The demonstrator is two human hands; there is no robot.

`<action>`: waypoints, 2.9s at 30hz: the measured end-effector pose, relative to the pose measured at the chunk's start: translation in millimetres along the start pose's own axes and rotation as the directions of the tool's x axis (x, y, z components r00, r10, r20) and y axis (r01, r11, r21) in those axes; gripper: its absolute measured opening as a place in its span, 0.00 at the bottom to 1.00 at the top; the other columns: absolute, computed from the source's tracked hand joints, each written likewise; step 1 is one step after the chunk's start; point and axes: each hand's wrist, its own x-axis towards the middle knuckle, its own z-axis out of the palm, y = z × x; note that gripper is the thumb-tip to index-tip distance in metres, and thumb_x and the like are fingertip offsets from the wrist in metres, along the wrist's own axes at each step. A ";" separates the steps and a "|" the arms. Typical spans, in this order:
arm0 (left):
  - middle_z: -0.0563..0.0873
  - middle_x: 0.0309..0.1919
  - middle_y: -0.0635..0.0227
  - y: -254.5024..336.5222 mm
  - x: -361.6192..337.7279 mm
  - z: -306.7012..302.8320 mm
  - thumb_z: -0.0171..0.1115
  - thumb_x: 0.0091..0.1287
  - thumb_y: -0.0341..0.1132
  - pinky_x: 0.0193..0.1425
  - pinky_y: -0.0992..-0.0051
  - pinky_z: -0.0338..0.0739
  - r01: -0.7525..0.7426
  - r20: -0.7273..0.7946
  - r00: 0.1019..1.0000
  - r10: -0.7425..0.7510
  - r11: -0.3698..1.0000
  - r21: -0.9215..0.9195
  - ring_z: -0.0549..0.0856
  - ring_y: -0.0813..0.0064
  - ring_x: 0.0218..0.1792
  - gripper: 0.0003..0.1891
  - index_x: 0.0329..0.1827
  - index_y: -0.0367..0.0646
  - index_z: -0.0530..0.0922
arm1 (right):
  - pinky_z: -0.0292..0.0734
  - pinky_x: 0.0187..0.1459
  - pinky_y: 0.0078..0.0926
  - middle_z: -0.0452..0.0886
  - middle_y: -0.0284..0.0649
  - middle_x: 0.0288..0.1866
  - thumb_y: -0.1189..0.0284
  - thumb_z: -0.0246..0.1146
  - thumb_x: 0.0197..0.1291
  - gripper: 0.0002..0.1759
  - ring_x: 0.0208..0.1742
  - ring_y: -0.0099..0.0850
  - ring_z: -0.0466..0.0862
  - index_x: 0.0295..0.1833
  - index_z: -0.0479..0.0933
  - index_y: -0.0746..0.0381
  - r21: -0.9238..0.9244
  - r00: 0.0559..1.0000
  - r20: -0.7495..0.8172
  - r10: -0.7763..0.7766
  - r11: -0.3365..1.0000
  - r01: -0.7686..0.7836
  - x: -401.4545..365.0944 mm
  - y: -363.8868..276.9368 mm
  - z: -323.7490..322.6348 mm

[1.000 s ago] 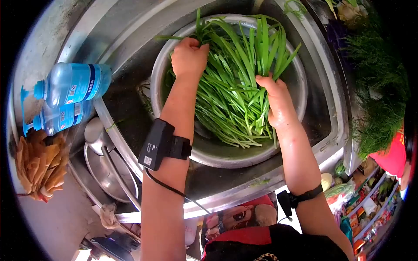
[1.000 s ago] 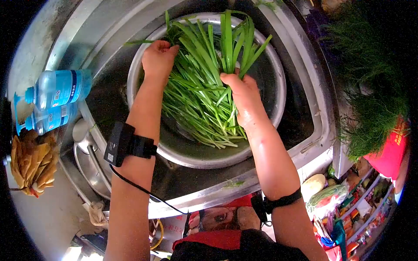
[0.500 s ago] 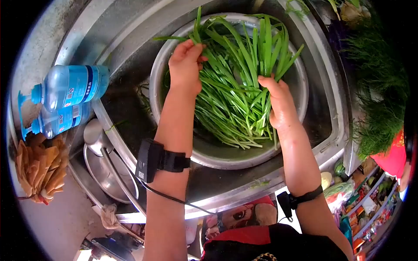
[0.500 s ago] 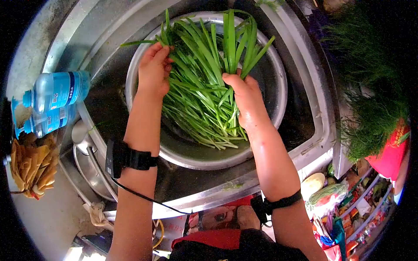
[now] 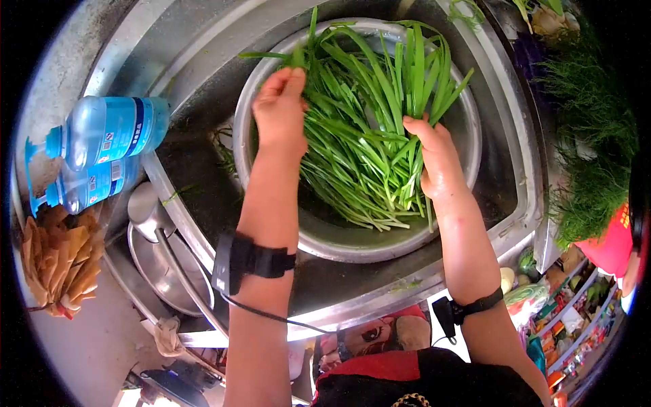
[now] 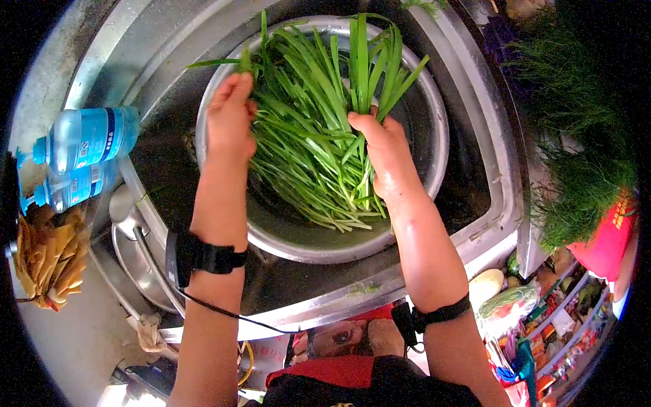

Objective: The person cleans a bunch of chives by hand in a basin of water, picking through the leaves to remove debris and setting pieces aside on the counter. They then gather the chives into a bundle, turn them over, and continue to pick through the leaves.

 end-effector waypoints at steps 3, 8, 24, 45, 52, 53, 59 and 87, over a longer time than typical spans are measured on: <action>0.80 0.29 0.75 27.3 -15.5 -32.3 0.66 0.63 0.32 0.28 0.84 0.64 -0.333 -0.075 0.941 0.332 0.943 -0.008 0.71 0.85 0.23 0.08 0.44 0.43 0.81 | 0.70 0.51 0.25 0.81 0.37 0.44 0.68 0.64 0.57 0.17 0.46 0.26 0.78 0.50 0.78 0.64 -0.017 1.000 -0.023 -0.007 1.000 0.006 2.6 1.8 -2.5; 0.85 0.41 0.64 27.5 -25.9 -135.9 0.65 0.62 0.31 0.32 0.76 0.76 -0.446 -0.002 0.734 0.679 0.484 0.753 0.81 0.75 0.30 0.21 0.58 0.35 0.76 | 0.65 0.59 0.25 0.79 0.38 0.52 0.68 0.64 0.57 0.24 0.54 0.27 0.75 0.59 0.73 0.65 -0.123 0.999 -0.007 -0.038 0.992 0.037 -3.2 0.0 5.4; 0.84 0.42 0.53 60.6 -211.8 -53.7 0.65 0.59 0.32 0.44 0.65 0.78 -0.371 0.778 0.213 0.592 0.785 -0.496 0.83 0.58 0.42 0.15 0.46 0.34 0.80 | 0.78 0.47 0.29 0.85 0.45 0.45 0.71 0.60 0.63 0.14 0.45 0.32 0.84 0.52 0.79 0.63 -0.578 0.802 0.464 -0.376 0.558 0.595 18.1 48.7 65.1; 0.78 0.53 0.50 47.6 -218.8 -90.6 0.68 0.58 0.38 0.57 0.58 0.70 -0.154 0.836 0.261 0.483 0.876 -0.458 0.76 0.54 0.55 0.21 0.53 0.38 0.78 | 0.69 0.31 0.18 0.82 0.34 0.34 0.71 0.67 0.59 0.06 0.34 0.23 0.81 0.33 0.76 0.58 -0.186 0.932 0.315 -0.178 0.952 0.245 53.2 67.9 92.0; 0.76 0.57 0.49 56.9 -188.6 -110.1 0.68 0.58 0.40 0.61 0.55 0.67 -0.513 0.841 0.382 0.382 0.845 -0.151 0.74 0.52 0.59 0.23 0.55 0.40 0.77 | 0.66 0.27 0.15 0.81 0.33 0.29 0.72 0.59 0.63 0.02 0.26 0.18 0.77 0.37 0.74 0.57 0.032 0.904 0.411 -0.118 0.993 0.115 38.9 48.8 97.1; 0.76 0.57 0.49 59.2 -182.0 -115.2 0.68 0.58 0.41 0.62 0.55 0.67 -0.584 0.826 0.419 0.377 0.808 -0.073 0.74 0.52 0.59 0.24 0.56 0.40 0.77 | 0.61 0.25 0.13 0.79 0.31 0.26 0.72 0.60 0.63 0.02 0.22 0.15 0.71 0.36 0.75 0.57 0.025 0.913 0.394 -0.103 0.995 0.101 40.6 48.4 94.9; 0.74 0.60 0.48 75.6 -128.1 -174.7 0.69 0.58 0.43 0.65 0.53 0.65 -0.655 0.502 0.682 0.532 0.140 0.742 0.72 0.51 0.63 0.26 0.57 0.42 0.77 | 0.65 0.27 0.10 0.79 0.31 0.30 0.72 0.64 0.61 0.03 0.29 0.14 0.76 0.38 0.78 0.59 -0.214 0.934 0.300 -0.195 0.940 0.265 39.7 45.2 96.1; 0.68 0.65 0.47 12.3 -76.3 -242.4 0.65 0.54 0.26 0.66 0.62 0.67 -0.252 0.022 0.858 0.513 0.383 0.889 0.70 0.51 0.64 0.41 0.74 0.42 0.58 | 0.77 0.45 0.28 0.82 0.40 0.39 0.80 0.65 0.45 0.28 0.38 0.28 0.82 0.57 0.72 0.66 -0.321 0.954 0.269 0.133 0.946 -0.041 40.5 24.5 44.8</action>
